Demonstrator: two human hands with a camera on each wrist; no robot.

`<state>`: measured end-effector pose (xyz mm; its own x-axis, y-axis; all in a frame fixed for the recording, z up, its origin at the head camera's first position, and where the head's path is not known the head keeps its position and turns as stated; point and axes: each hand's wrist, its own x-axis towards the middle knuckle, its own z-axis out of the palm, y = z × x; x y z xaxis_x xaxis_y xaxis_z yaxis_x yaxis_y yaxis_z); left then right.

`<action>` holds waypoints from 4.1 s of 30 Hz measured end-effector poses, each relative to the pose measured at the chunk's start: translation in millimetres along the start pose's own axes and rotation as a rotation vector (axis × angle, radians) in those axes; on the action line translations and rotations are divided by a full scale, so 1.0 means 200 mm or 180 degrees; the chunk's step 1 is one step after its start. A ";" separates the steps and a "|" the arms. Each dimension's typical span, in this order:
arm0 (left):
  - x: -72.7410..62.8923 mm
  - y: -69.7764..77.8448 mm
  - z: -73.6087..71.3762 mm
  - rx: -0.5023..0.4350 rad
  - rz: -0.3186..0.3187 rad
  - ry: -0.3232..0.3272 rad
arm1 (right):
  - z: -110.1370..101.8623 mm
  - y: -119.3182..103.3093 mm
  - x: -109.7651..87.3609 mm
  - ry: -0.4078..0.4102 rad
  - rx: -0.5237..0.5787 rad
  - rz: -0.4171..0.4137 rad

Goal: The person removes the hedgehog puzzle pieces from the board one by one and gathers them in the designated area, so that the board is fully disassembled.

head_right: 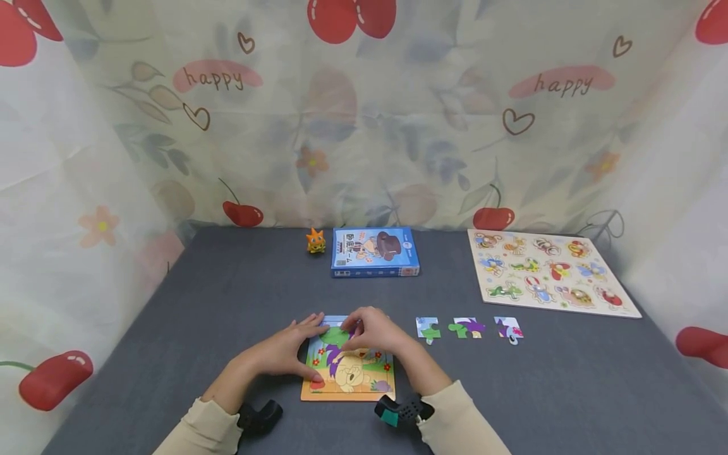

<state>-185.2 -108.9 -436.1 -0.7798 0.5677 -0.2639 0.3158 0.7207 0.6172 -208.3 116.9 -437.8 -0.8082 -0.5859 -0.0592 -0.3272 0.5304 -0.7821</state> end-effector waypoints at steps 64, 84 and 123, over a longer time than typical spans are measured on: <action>0.01 0.00 0.01 -0.0078 -0.0050 -0.0039 | 0.11 -0.02 0.00 -0.0040 0.0272 0.0102; 0.01 0.00 0.01 -0.0057 -0.0022 -0.0049 | 0.12 -0.02 0.00 0.0011 0.0758 0.0225; 0.01 0.00 0.01 0.0067 -0.0039 -0.0074 | -0.06 0.02 -0.16 0.0075 0.1342 0.0527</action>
<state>-186.2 -106.4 -438.7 -0.7710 0.5677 -0.2886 0.3179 0.7357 0.5980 -189.1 145.2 -431.9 -0.8454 -0.4975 -0.1944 0.0316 0.3169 -0.9480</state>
